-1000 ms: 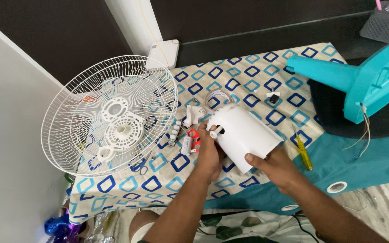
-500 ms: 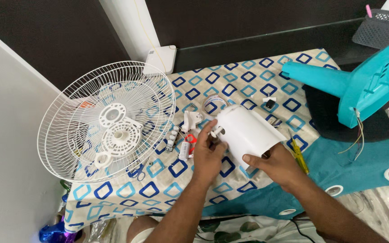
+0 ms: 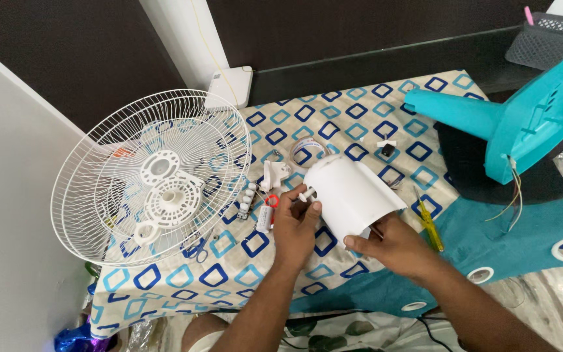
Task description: The person disassembles a white fan motor housing, removes the internal motor, and uses red-handled scissors to trim a wire. They then reinsert the motor into the housing and adjust the internal components.
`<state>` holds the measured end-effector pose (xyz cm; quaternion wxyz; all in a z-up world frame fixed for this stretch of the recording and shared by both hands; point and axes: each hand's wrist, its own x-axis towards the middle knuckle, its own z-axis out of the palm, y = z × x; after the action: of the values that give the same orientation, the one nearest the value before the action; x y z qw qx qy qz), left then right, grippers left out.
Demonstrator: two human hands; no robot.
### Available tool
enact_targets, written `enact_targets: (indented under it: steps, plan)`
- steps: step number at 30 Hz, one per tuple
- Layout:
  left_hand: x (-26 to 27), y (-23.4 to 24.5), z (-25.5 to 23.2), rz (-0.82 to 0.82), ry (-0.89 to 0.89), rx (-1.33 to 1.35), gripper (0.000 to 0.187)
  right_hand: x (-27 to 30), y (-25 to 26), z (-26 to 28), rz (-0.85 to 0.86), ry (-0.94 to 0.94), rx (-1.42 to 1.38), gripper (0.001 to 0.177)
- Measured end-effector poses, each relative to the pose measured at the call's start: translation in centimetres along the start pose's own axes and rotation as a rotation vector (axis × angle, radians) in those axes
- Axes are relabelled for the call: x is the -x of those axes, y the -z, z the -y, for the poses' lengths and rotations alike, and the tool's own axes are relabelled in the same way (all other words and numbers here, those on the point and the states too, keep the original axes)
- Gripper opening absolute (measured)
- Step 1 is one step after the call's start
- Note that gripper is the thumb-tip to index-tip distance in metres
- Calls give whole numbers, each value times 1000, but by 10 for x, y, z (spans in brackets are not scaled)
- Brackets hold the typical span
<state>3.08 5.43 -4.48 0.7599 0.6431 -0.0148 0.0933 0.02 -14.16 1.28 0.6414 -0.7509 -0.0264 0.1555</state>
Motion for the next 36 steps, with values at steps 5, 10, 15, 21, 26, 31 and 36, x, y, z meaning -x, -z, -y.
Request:
enact_targets:
  steps: [5, 10, 15, 21, 26, 31, 36]
  plan:
    - [0, -3, -4, -19, -4, 2, 47, 8, 23, -3, 123, -265, 212, 69]
    - [13, -13, -19, -122, 184, 128, 53, 6, 38, -10, 122, -346, 140, 49]
    - [31, -21, -46, -18, 457, -23, 69, 4, 49, -20, 24, -369, 70, 42]
    - [32, -31, -67, 137, 617, -150, 76, 3, 42, -33, 46, -337, 70, 34]
    - [29, -34, -65, 167, 648, 31, 71, 5, 40, -29, 84, -264, 25, 30]
    - [31, -40, -56, 133, 595, 161, 64, 8, 43, -19, 74, -166, 86, 29]
    - [27, -42, -50, 177, 582, 101, 62, 3, 51, -19, 44, -154, 209, 29]
